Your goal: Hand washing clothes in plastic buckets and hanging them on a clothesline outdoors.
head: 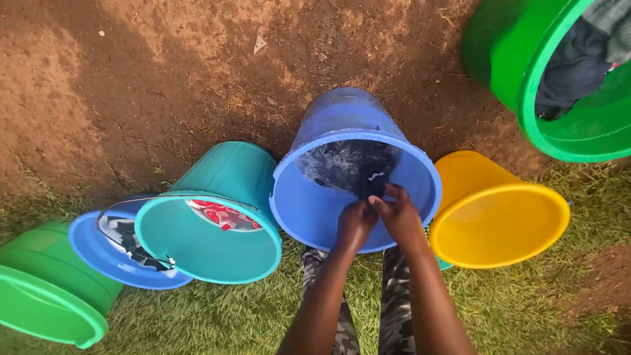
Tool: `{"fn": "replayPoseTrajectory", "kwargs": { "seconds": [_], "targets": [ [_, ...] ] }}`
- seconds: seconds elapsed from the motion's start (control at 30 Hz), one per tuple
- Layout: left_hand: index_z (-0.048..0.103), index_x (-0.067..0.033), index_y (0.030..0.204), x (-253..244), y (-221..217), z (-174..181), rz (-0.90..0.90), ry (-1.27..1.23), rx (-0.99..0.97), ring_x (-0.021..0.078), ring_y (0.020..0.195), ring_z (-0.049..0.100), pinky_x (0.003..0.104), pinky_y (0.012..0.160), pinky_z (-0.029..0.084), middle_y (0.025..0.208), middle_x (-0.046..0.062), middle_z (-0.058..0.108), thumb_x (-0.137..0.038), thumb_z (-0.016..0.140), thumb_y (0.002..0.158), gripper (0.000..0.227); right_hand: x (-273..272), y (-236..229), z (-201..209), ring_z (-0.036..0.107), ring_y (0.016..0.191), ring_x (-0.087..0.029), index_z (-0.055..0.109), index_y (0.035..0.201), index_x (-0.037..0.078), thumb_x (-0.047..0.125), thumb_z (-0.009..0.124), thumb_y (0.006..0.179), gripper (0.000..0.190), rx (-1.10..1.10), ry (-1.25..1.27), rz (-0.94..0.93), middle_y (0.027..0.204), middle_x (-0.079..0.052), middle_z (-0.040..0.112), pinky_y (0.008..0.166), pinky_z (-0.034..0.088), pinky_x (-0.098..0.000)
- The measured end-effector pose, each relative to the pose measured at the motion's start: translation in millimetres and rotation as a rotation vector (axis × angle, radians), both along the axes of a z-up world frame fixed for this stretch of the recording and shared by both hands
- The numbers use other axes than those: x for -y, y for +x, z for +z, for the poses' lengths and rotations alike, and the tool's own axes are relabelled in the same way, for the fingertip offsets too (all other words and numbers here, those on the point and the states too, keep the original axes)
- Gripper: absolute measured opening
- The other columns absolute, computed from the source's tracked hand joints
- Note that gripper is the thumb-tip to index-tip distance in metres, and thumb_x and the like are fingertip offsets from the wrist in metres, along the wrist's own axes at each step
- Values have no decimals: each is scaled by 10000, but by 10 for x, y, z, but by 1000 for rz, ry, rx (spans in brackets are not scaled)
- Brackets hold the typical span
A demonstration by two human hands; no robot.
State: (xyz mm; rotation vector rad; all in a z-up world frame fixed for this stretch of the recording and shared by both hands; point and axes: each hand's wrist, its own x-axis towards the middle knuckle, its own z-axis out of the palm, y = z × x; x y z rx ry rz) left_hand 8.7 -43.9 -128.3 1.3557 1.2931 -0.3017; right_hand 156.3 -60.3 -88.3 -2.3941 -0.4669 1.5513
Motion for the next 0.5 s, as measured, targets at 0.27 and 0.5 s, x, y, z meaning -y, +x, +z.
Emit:
{"fn": "replayPoseTrajectory", "kwargs": {
  "seconds": [0.27, 0.5],
  "targets": [
    [609, -14, 839, -326, -268, 1255, -209, -67, 122, 413, 838, 628, 537, 753, 483, 812, 199, 637, -381, 823, 793, 427, 473, -90, -339, 699, 1082, -372, 599, 1317, 61, 226, 808, 758, 620, -360, 100, -113, 1136, -222, 744, 905, 550, -454],
    [538, -94, 1347, -33, -560, 514, 596, -141, -4, 291, 1163, 623, 456, 909, 569, 1264, 137, 607, -460, 755, 864, 643, -183, -67, 190, 680, 970, -455, 631, 1181, 70, 254, 686, 941, 307, 170, -77, 231, 990, -244, 726, 806, 524, -536]
  ]
}}
